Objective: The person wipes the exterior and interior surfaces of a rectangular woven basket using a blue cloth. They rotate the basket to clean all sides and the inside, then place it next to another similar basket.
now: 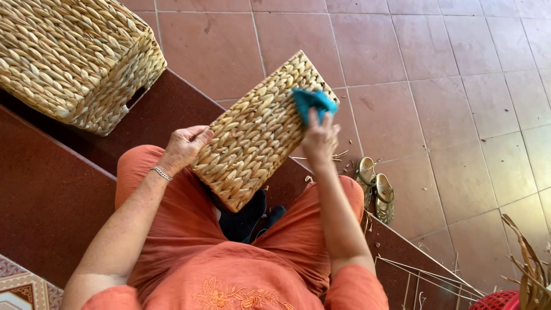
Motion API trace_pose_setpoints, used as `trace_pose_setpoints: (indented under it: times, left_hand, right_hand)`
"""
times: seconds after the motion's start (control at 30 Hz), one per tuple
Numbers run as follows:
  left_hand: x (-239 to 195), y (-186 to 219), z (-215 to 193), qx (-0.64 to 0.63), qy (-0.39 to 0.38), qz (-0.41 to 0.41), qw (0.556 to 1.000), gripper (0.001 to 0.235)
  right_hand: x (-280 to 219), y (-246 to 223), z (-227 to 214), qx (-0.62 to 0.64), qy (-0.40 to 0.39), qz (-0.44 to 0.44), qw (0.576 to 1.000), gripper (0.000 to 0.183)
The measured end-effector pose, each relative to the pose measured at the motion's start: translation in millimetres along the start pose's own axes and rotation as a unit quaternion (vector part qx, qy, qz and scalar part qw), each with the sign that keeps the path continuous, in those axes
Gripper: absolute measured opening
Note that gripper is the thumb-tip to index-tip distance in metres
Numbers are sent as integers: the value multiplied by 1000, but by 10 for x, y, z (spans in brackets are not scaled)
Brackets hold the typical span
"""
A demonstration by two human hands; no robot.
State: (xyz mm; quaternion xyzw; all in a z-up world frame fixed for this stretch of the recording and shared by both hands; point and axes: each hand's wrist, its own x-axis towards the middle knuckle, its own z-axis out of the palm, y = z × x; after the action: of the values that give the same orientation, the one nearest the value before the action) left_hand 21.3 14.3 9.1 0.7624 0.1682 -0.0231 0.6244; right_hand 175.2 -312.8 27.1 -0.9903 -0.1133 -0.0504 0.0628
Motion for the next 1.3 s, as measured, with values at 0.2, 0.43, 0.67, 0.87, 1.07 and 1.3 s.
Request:
trace_pose_setpoints:
  times: [0.2,0.43,0.67,0.87,1.07,1.3]
  left_hand:
    - [149,-209,-117,-35,10,25,999,32]
    - [162,-312,-154,-74,-29,20,997,35]
    - [163,-128,-58,-47,-40,28,998,37]
    - [150,-123,-67,39,30,4,999,32]
    - [180,-51,-221,197,-23,-31,980,36]
    - [654,374,118,186,-22,-60,980,61]
  right_hand:
    - [-1561,-898,-366,89,-34,-273,957,71]
    - [-1076,-520,-269,83,-5,-264,961,65]
    - [326,225,20,18,78,-36,996,58]
    - [-493,-481,-162,28,15,-140,990,59]
    - [-1550,-933,-453,165,-29,-323,931,72]
    - [-1563,-838,-591,159,-26,-355,921,72]
